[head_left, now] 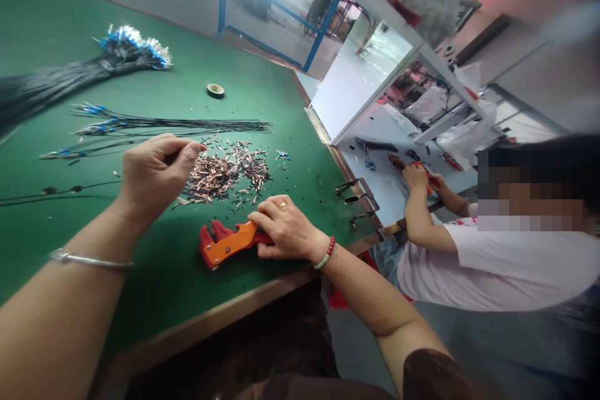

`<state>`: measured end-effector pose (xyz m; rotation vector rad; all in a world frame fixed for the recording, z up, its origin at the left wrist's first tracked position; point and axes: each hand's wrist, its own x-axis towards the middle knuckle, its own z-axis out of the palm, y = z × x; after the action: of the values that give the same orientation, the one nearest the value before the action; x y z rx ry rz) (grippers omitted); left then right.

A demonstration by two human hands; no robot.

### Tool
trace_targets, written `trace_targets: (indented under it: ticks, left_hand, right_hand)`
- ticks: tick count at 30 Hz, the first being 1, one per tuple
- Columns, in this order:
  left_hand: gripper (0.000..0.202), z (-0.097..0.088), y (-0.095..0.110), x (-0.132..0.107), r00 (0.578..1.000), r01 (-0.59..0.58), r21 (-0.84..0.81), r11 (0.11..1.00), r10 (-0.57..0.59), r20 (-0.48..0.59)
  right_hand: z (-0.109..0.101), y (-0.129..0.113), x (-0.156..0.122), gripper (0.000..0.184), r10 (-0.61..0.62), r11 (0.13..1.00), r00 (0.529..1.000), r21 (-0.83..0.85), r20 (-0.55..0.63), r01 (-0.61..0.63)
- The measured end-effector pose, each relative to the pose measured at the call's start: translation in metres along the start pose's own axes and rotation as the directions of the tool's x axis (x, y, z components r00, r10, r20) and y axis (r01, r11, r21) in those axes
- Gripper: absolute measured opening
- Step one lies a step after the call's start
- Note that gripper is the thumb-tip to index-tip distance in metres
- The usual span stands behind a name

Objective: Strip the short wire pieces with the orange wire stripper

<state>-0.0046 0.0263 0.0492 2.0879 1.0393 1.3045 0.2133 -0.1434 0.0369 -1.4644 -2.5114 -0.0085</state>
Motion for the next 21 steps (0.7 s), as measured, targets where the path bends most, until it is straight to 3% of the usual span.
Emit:
trace_targets:
  ticks: [2, 4, 6, 8, 9, 11, 14, 21]
  left_hand:
    - [0.034, 0.0, 0.001, 0.001, 1.0, 0.014, -0.026, 1.0, -0.014, -0.027]
    - [0.032, 0.0, 0.003, 0.001, 0.999, 0.029, -0.054, 0.998, -0.031, -0.042]
    - [0.03, 0.0, 0.004, 0.002, 0.998, 0.025, -0.08, 0.996, -0.028, -0.049]
    - [0.029, 0.001, 0.006, 0.001, 0.998, -0.006, -0.083, 0.997, 0.001, -0.061]
    - [0.029, 0.001, 0.007, 0.001, 0.997, -0.026, -0.074, 0.997, 0.021, -0.071]
    - [0.029, 0.002, 0.01, 0.0, 0.994, -0.06, -0.042, 0.997, 0.056, -0.092]
    - [0.029, 0.002, 0.015, -0.001, 0.989, -0.099, -0.004, 0.995, 0.098, -0.108]
    - [0.029, 0.002, 0.024, -0.002, 0.991, -0.123, 0.022, 0.992, 0.125, -0.055]
  right_hand:
    - [-0.005, 0.007, -0.001, 0.041, 0.087, 0.982, 0.987, 0.178, -0.136, -0.062]
    - [-0.013, 0.012, 0.002, 0.038, 0.302, 0.849, 0.925, 0.507, -0.231, -0.15]
    - [-0.018, 0.015, 0.012, 0.036, 0.5, 0.499, 0.857, 0.85, -0.127, -0.166]
    - [-0.017, 0.017, 0.026, 0.042, 0.54, 0.073, 0.839, 0.99, 0.063, -0.122]
    - [-0.015, 0.018, 0.034, 0.044, 0.526, -0.081, 0.842, 0.992, 0.122, -0.093]
    - [-0.008, 0.019, 0.049, 0.045, 0.499, -0.248, 0.85, 0.968, 0.17, -0.049]
    - [0.003, 0.019, 0.066, 0.043, 0.466, -0.312, 0.865, 0.949, 0.186, -0.036]
    - [0.016, 0.015, 0.079, 0.043, 0.451, -0.287, 0.875, 0.957, 0.178, -0.046]
